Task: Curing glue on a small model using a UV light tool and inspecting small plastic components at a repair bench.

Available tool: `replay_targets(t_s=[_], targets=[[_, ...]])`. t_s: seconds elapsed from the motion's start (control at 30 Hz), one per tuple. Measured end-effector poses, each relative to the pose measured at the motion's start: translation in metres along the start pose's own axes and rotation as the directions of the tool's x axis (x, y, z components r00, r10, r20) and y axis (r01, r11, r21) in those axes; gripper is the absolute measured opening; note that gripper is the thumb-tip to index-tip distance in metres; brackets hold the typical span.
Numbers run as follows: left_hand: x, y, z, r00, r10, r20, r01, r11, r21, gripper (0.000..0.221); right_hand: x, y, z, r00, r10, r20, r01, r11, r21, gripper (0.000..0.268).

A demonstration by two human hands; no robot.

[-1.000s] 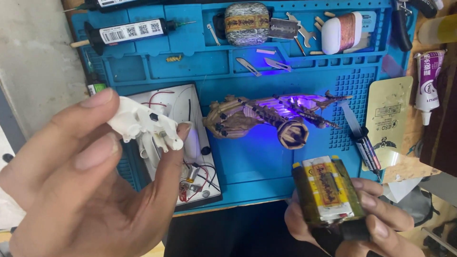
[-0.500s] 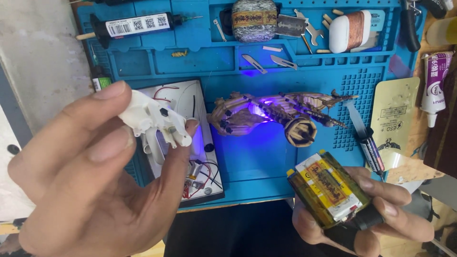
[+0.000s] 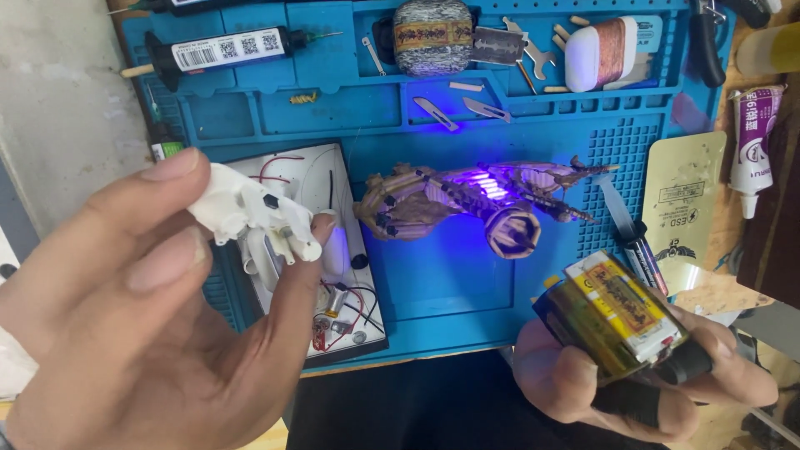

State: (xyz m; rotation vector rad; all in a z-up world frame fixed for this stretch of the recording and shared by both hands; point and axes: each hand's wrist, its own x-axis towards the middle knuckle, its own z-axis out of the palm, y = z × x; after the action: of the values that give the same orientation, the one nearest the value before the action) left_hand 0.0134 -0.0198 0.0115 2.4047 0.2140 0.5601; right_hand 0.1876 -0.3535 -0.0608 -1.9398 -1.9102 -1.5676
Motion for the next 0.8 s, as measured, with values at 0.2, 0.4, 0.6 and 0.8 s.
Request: replay_targets(t_s=[0.2,0.4,0.6,0.8], targets=[[0.003,-0.002,0.003,1.0,0.023,0.002,-0.023,1.0,-0.001,0.075,0.024,-0.042,0.013,0.506,0.855,-0.115,-0.82,0.518,0.243,0.034],[0.002,-0.004,0.003,1.0,0.031,0.0,-0.031,1.0,0.005,0.075,0.006,-0.03,0.004,0.837,0.541,-0.079,-0.516,0.829,0.215,0.028],[-0.002,-0.007,-0.001,0.999,0.031,-0.008,-0.031,0.999,0.02,0.076,0.013,-0.028,0.005,0.882,0.468,-0.053,-0.449,0.87,0.202,0.04],[-0.004,-0.01,-0.001,0.999,0.051,-0.019,-0.051,0.999,0.005,0.07,0.011,-0.014,0.005,0.798,0.446,-0.405,-0.387,0.895,0.223,0.046]])
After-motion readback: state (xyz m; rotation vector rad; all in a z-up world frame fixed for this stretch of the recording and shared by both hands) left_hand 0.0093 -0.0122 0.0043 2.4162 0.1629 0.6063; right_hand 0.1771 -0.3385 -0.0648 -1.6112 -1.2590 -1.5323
